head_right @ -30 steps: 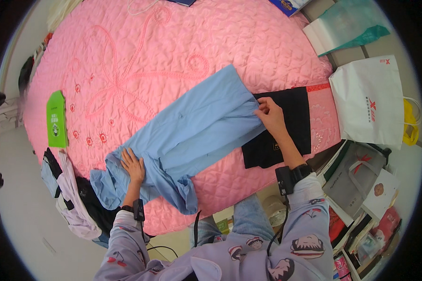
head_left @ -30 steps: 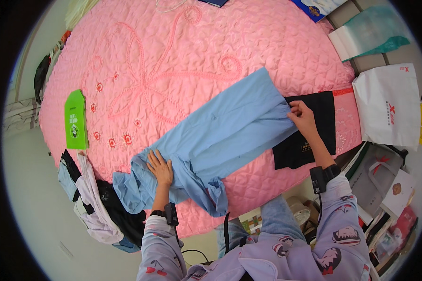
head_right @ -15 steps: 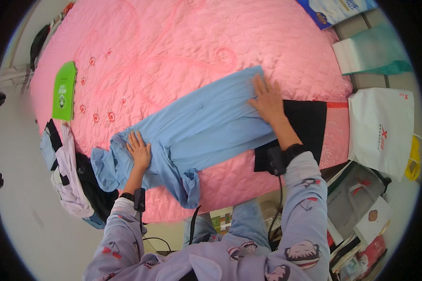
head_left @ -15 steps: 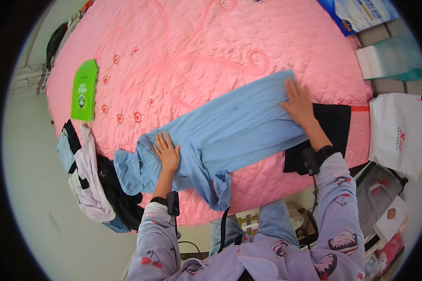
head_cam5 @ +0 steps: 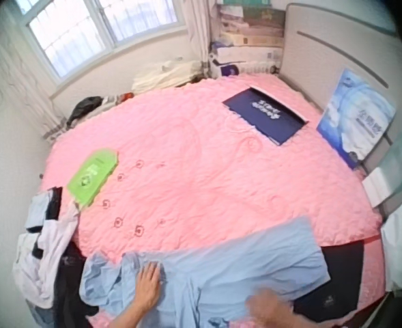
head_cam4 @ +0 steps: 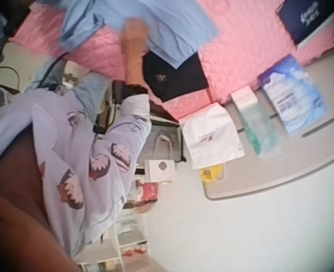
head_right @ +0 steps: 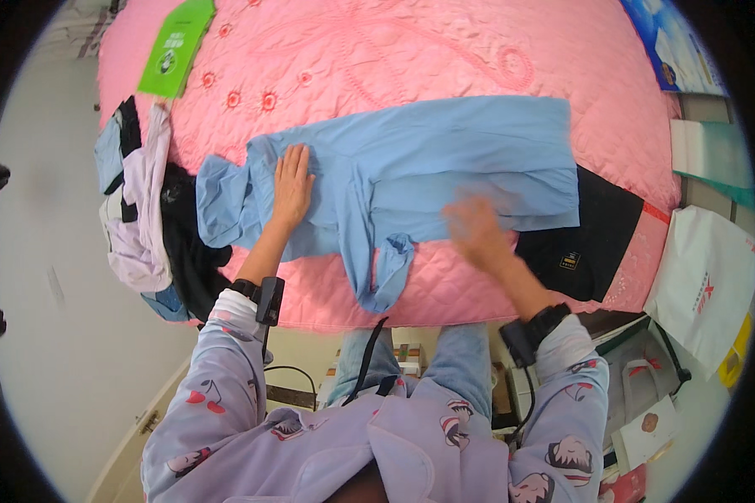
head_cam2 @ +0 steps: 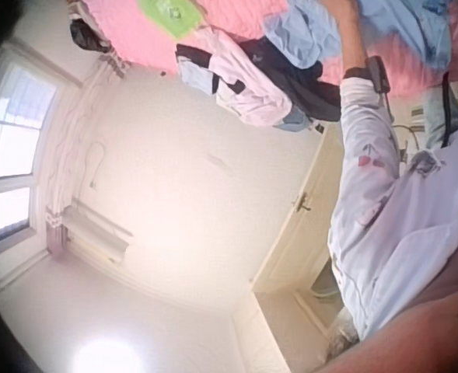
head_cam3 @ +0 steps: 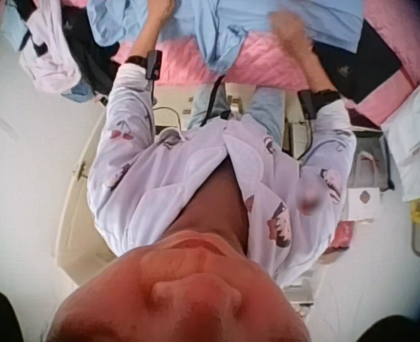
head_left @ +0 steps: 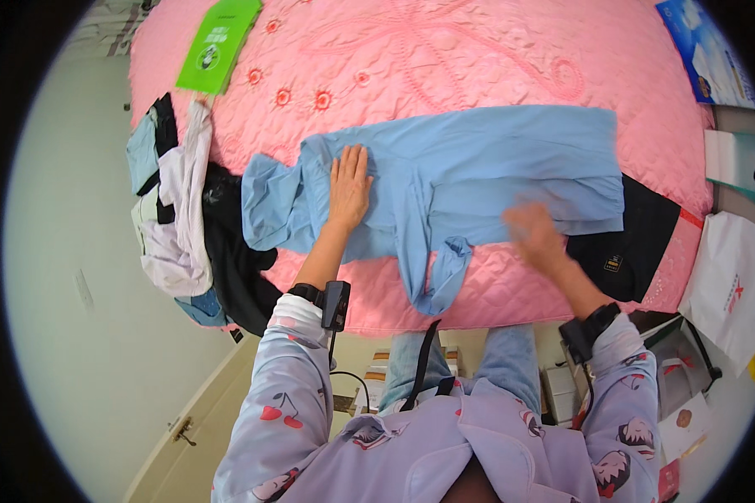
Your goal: The person folds a black short-sleeved shirt and then a light blue long-sleeved shirt on a pink bedspread. They smooth and align each garment, fold sleeves and sides, and roll or fold the shirts into compact rectangles.
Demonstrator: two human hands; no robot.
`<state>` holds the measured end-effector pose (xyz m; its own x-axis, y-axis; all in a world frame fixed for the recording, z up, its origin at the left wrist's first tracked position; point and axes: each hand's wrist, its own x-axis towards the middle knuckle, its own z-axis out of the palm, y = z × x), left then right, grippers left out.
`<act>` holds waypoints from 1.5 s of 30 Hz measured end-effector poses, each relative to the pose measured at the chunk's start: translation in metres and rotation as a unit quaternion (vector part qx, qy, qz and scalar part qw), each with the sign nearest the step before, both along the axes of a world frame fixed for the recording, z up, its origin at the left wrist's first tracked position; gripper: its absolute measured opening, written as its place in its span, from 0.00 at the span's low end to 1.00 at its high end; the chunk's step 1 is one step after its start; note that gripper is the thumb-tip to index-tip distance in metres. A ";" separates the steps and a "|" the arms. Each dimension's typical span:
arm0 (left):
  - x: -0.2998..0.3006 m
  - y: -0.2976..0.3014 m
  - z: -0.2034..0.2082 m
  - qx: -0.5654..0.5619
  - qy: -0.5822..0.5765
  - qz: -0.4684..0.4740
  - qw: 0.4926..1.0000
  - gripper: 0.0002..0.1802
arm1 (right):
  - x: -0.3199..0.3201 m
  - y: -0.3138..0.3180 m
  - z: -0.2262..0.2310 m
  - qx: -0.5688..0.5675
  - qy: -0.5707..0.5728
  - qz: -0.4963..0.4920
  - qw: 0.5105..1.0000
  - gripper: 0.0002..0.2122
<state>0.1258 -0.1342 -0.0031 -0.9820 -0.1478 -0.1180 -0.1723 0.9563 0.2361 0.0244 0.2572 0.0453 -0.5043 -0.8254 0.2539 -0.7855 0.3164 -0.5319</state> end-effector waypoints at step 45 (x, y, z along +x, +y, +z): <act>0.102 -0.033 0.025 0.022 0.120 -0.103 0.987 0.23 | 0.402 0.132 -0.039 -0.260 -0.687 -0.534 0.420 0.07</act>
